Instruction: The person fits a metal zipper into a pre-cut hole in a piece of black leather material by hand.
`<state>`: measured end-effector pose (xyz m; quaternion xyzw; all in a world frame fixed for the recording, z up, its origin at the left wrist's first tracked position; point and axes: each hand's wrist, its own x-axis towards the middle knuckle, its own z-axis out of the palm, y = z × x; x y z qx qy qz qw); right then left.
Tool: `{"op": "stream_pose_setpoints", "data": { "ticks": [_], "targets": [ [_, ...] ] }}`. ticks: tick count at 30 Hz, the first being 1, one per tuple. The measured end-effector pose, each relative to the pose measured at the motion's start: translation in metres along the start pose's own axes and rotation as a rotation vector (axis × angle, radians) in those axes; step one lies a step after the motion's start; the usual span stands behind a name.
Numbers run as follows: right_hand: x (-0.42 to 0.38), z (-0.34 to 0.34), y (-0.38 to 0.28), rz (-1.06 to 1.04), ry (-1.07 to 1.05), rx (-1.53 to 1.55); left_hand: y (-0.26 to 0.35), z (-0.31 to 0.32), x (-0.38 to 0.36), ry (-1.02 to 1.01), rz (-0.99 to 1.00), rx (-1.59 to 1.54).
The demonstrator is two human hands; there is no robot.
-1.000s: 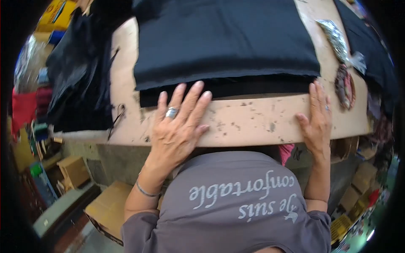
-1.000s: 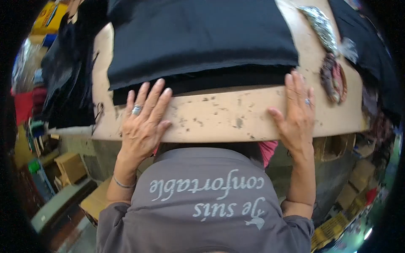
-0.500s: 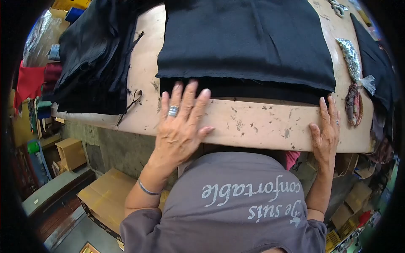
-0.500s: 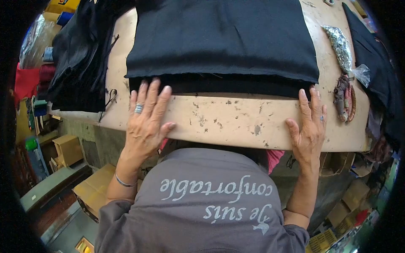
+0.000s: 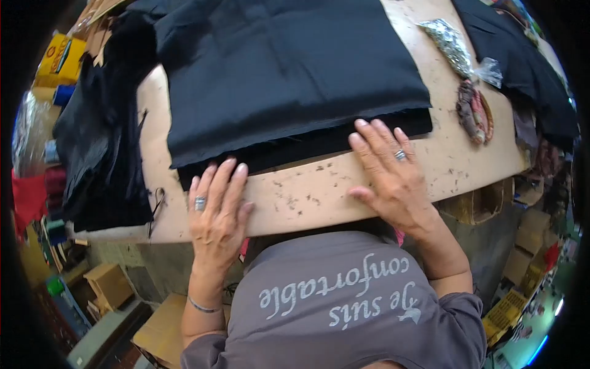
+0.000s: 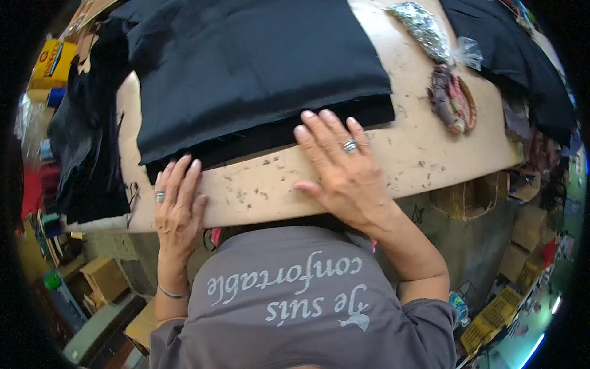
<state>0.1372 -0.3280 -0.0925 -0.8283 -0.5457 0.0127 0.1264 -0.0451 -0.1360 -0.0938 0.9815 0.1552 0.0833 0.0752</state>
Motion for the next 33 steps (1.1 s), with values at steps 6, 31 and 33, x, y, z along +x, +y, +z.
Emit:
{"op": "stream_pose_setpoints", "data": {
  "ticks": [6, 31, 33],
  "targets": [
    [-0.027, -0.014, 0.058, 0.167, 0.129, -0.214, -0.024, -0.003, 0.014, 0.152, 0.177, 0.067],
    [-0.008, -0.037, -0.008, -0.45, 0.158, 0.048, -0.039, -0.009, -0.004, 0.515, -0.626, -0.978],
    [-0.008, -0.037, -0.014, -0.502, 0.117, 0.129, -0.02, -0.014, 0.001, 0.53, -0.694, -1.373]
  ]
}}
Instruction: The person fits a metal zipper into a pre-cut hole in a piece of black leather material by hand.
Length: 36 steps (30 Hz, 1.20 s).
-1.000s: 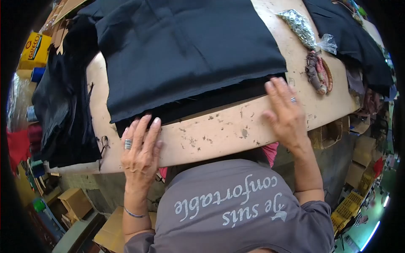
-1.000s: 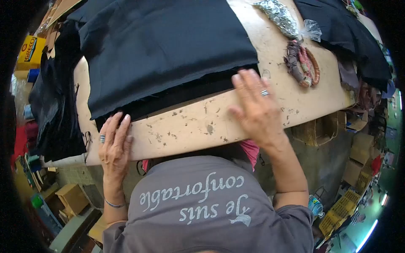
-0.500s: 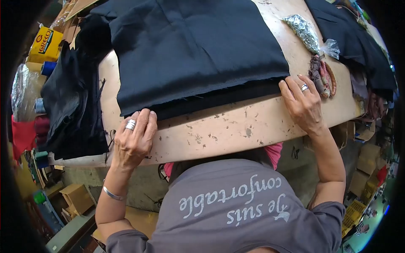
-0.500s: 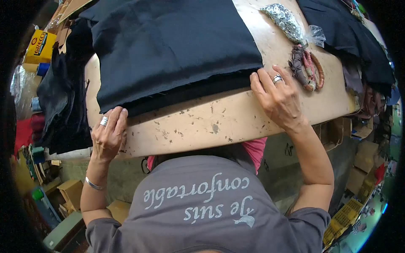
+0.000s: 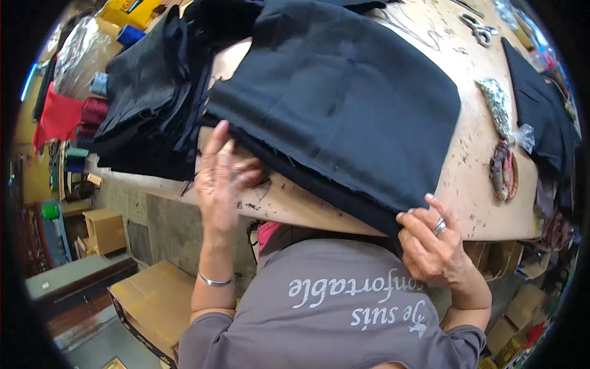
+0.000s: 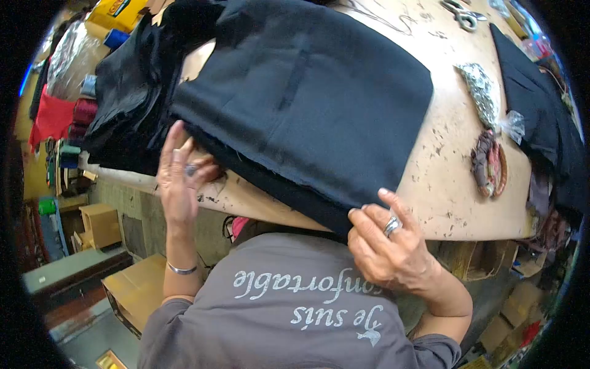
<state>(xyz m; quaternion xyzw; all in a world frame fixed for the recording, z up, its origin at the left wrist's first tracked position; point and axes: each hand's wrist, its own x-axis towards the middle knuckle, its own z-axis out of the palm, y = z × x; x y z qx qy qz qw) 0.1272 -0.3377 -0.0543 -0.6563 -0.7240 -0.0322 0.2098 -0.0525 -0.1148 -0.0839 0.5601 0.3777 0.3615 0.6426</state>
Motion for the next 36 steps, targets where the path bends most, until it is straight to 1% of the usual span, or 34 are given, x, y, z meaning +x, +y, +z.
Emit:
{"op": "stream_pose_setpoints", "data": {
  "ticks": [2, 3, 5, 7, 11, 13, 15, 17, 19, 21, 23, 25, 27, 29, 31, 33, 34, 35, 36],
  "targets": [
    [0.002, 0.002, -0.008, -0.052, -0.045, 0.095, -0.001, 0.015, -0.01, -0.055, -0.08, -0.185],
    [0.003, 0.004, -0.011, -0.088, -0.06, 0.141, -0.003, 0.018, -0.015, -0.144, -0.103, -0.276],
    [0.006, 0.0, -0.016, -0.138, -0.125, 0.193, -0.007, 0.023, -0.022, -0.167, -0.04, -0.201],
    [0.007, -0.002, -0.016, -0.174, -0.149, 0.242, -0.02, 0.027, -0.022, -0.106, 0.0, -0.256],
    [0.013, -0.003, -0.02, -0.201, -0.218, 0.341, -0.017, 0.033, -0.011, -0.102, 0.274, 0.299],
    [0.015, 0.001, -0.021, -0.215, -0.247, 0.368, -0.003, 0.037, -0.009, -0.134, 0.324, 0.505],
    [0.019, -0.003, -0.02, -0.241, -0.3, 0.357, 0.014, 0.041, -0.005, -0.208, 0.407, 0.588],
    [0.025, -0.005, -0.024, -0.175, -0.263, 0.444, 0.035, 0.039, 0.008, -0.209, 0.54, 0.618],
    [0.033, -0.008, -0.023, -0.153, -0.237, 0.445, 0.058, 0.027, 0.032, -0.201, 0.657, 0.597],
    [0.033, -0.003, -0.019, -0.119, -0.201, 0.444, 0.084, 0.012, 0.054, -0.152, 0.645, 0.45],
    [0.034, 0.002, -0.014, -0.052, -0.199, 0.412, 0.111, -0.006, 0.074, -0.005, 0.76, 0.479],
    [0.034, 0.01, -0.008, 0.001, -0.187, 0.416, 0.138, -0.035, 0.092, 0.041, 0.877, 0.505],
    [0.035, 0.018, -0.001, 0.038, -0.188, 0.407, 0.157, -0.063, 0.1, 0.193, 0.901, 0.493],
    [0.036, 0.026, 0.004, 0.044, -0.168, 0.381, 0.166, -0.101, 0.116, 0.29, 0.759, 0.255],
    [0.037, 0.032, 0.008, 0.07, -0.171, 0.378, 0.156, -0.157, 0.143, 0.415, 0.718, 0.118],
    [0.038, 0.035, 0.011, 0.094, -0.157, 0.403, 0.13, -0.218, 0.163, 0.556, 0.51, 0.22],
    [0.038, 0.037, 0.012, 0.103, -0.149, 0.419, 0.106, -0.255, 0.172, 0.559, 0.436, 0.252],
    [0.038, 0.038, 0.014, 0.113, -0.143, 0.435, 0.083, -0.279, 0.18, 0.561, 0.36, 0.284],
    [0.038, 0.039, 0.015, 0.11, -0.137, 0.443, 0.066, -0.279, 0.175, 0.61, 0.257, 0.266]
  ]
}}
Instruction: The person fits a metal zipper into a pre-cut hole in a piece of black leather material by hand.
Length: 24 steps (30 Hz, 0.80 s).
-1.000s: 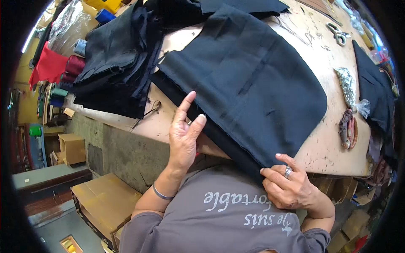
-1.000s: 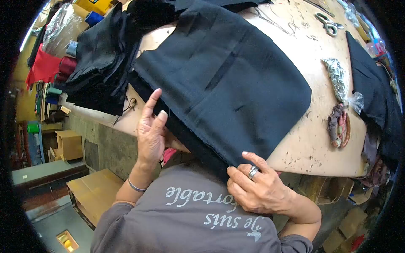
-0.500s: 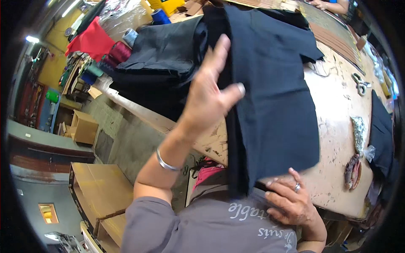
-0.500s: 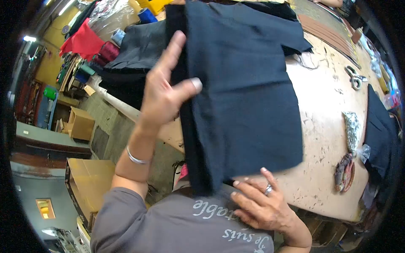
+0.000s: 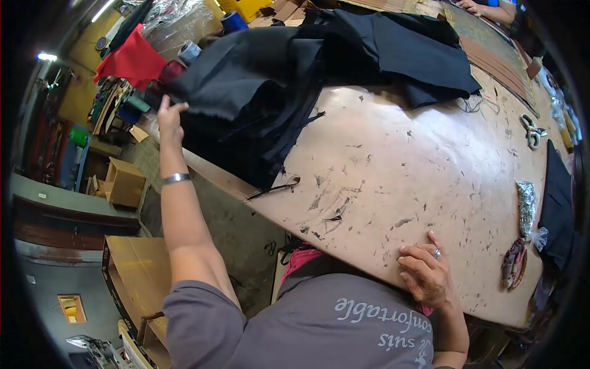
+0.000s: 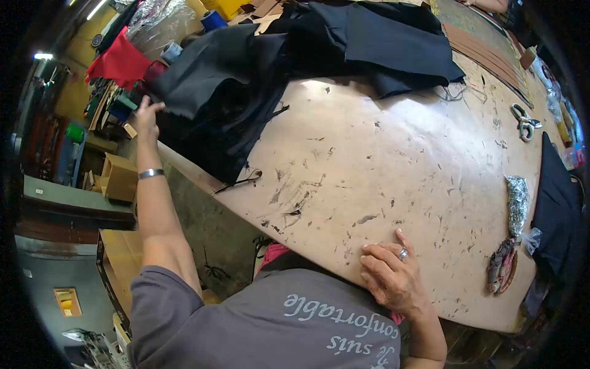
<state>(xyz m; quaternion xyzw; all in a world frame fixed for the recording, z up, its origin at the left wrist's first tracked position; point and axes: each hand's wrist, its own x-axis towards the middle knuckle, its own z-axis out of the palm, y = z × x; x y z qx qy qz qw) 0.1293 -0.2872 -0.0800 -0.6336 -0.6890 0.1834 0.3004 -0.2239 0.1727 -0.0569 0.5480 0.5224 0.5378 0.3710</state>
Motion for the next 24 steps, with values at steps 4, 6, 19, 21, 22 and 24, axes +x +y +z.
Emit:
{"op": "stream_pose_setpoints", "data": {
  "ticks": [4, 6, 19, 21, 22, 24],
  "targets": [
    [0.003, 0.001, 0.003, -0.007, 0.014, 0.014, -0.02, -0.004, -0.017, -0.025, -0.187, -0.111],
    [0.004, 0.001, 0.004, -0.013, 0.017, 0.016, -0.004, 0.002, -0.021, -0.036, -0.168, 0.015],
    [0.005, 0.002, 0.006, 0.002, 0.029, 0.04, 0.229, 0.138, -0.016, -0.563, 0.461, 0.08],
    [0.004, 0.001, 0.006, 0.004, 0.031, 0.049, 0.252, 0.144, -0.007, -0.521, 0.491, -0.01],
    [0.004, 0.001, 0.006, 0.003, 0.032, 0.054, 0.262, 0.141, 0.002, -0.47, 0.498, -0.055],
    [0.003, 0.002, 0.007, -0.001, 0.031, 0.051, 0.273, 0.124, 0.033, -0.326, 0.479, -0.132]
  ]
}}
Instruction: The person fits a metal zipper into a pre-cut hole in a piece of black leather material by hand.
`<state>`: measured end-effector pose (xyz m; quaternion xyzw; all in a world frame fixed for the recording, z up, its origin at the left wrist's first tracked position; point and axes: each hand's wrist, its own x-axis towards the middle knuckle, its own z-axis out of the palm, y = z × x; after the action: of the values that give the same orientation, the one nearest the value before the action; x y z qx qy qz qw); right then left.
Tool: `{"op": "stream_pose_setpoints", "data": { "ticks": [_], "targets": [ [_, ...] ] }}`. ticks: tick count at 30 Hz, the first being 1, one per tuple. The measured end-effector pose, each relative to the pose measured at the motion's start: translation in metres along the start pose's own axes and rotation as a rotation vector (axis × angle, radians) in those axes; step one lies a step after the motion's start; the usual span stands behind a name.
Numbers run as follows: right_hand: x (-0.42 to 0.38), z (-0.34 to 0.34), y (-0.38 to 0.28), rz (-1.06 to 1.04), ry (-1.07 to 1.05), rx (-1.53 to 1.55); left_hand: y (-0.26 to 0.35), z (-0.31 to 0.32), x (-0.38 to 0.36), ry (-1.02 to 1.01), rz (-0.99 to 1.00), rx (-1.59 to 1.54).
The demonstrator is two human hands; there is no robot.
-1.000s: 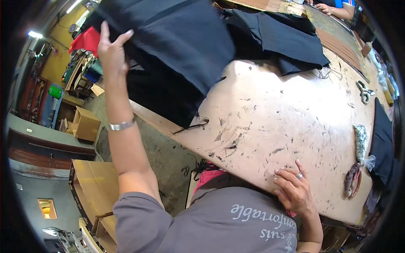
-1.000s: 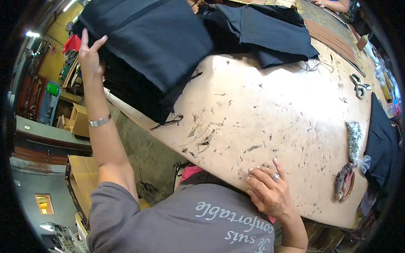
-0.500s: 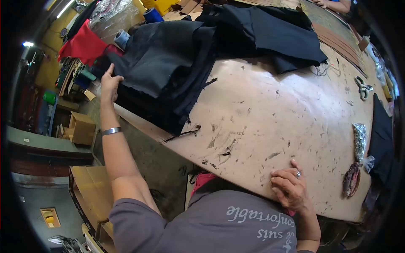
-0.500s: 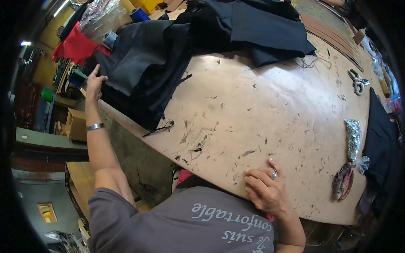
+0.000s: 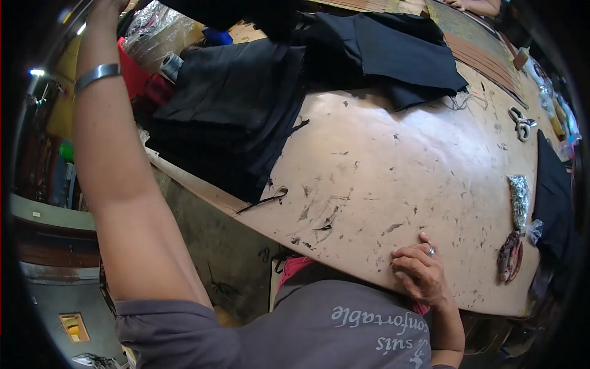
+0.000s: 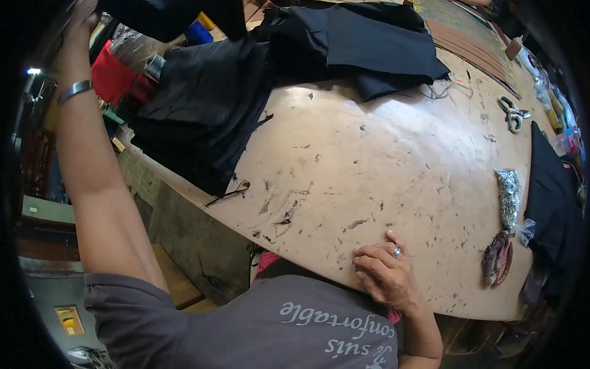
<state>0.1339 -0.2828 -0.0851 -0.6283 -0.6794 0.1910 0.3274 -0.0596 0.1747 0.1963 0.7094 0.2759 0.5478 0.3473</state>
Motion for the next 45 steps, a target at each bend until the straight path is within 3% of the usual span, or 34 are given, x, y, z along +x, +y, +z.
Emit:
{"op": "stream_pose_setpoints", "data": {
  "ticks": [4, 5, 6, 7, 8, 11, 13, 15, 18, 19, 20, 21, 23, 25, 28, 31, 32, 34, 36, 39, 40, 41, 42, 43, 44, 45],
  "targets": [
    [0.0, 0.001, 0.0, -0.015, -0.004, -0.025, -0.049, -0.066, -0.007, 0.319, -0.124, 0.145],
    [0.0, 0.0, -0.001, -0.016, -0.002, -0.034, -0.062, -0.073, -0.038, 0.369, -0.108, 0.406],
    [0.0, 0.0, -0.002, -0.013, -0.006, -0.037, -0.094, -0.084, -0.064, 0.341, -0.104, 0.146],
    [0.0, 0.0, -0.002, -0.006, -0.008, -0.042, -0.117, -0.09, -0.093, 0.358, -0.175, 0.045],
    [-0.001, 0.001, -0.002, 0.002, -0.013, -0.046, -0.153, -0.119, -0.11, 0.247, -0.258, -0.013],
    [-0.001, 0.001, -0.002, 0.012, -0.006, -0.037, -0.206, -0.118, -0.19, 0.325, -0.479, 0.131],
    [-0.001, 0.001, -0.002, 0.018, 0.001, -0.029, -0.196, -0.094, -0.22, 0.482, -0.606, 0.152],
    [-0.001, 0.002, -0.003, 0.028, 0.006, -0.028, -0.221, -0.112, -0.227, 0.501, -0.458, 0.07],
    [0.0, 0.004, -0.003, 0.035, 0.008, -0.021, -0.2, -0.099, -0.232, 0.478, -0.356, 0.201],
    [0.0, 0.004, -0.003, 0.039, 0.009, -0.017, -0.19, -0.093, -0.232, 0.478, -0.358, 0.32],
    [0.0, 0.004, -0.003, 0.044, 0.012, -0.016, -0.188, -0.094, -0.232, 0.476, -0.296, 0.704],
    [0.001, 0.004, -0.003, 0.044, 0.013, -0.012, -0.187, -0.096, -0.229, 0.46, -0.226, 1.083],
    [0.001, 0.004, -0.004, 0.052, 0.011, -0.012, -0.172, -0.099, -0.21, 0.32, 0.098, 1.326],
    [0.003, 0.003, -0.005, 0.063, 0.002, 0.005, -0.153, -0.091, -0.18, 0.087, 0.031, 1.196],
    [0.004, 0.003, -0.004, 0.063, 0.005, 0.022, -0.134, -0.062, -0.173, -0.014, -0.089, 1.287],
    [0.004, 0.004, -0.004, 0.063, 0.017, 0.027, -0.176, -0.072, -0.209, -0.296, -0.593, 1.415],
    [0.004, 0.004, -0.004, 0.063, 0.018, 0.027, -0.223, -0.099, -0.23, -0.25, -0.5, 1.261],
    [0.006, 0.004, -0.004, 0.068, 0.022, 0.021, -0.199, -0.083, -0.248, -0.089, -0.602, 1.096],
    [0.004, 0.004, -0.005, 0.067, -0.001, 0.022, -0.231, -0.11, -0.247, -0.239, -0.514, 1.177],
    [0.003, 0.002, -0.003, 0.055, -0.006, 0.029, -0.162, -0.07, -0.23, -0.284, -0.614, 1.356],
    [0.002, 0.002, -0.002, 0.059, -0.003, 0.033, -0.154, -0.066, -0.229, -0.297, -0.492, 1.37],
    [0.001, 0.001, -0.001, 0.069, 0.003, 0.033, -0.147, -0.058, -0.229, -0.323, -0.376, 1.241],
    [0.0, 0.0, -0.001, 0.054, 0.0, 0.0, -0.178, -0.076, -0.231, -0.446, -0.345, 0.887],
    [-0.001, -0.001, -0.001, 0.053, -0.001, -0.007, -0.153, -0.052, -0.236, -0.532, -0.506, 1.173],
    [-0.002, -0.002, -0.001, 0.047, -0.007, -0.01, -0.148, -0.047, -0.236, -0.542, -0.54, 1.21],
    [-0.002, -0.002, 0.0, 0.036, -0.017, -0.01, -0.162, -0.063, -0.23, -0.605, -0.443, 1.17]
  ]
}}
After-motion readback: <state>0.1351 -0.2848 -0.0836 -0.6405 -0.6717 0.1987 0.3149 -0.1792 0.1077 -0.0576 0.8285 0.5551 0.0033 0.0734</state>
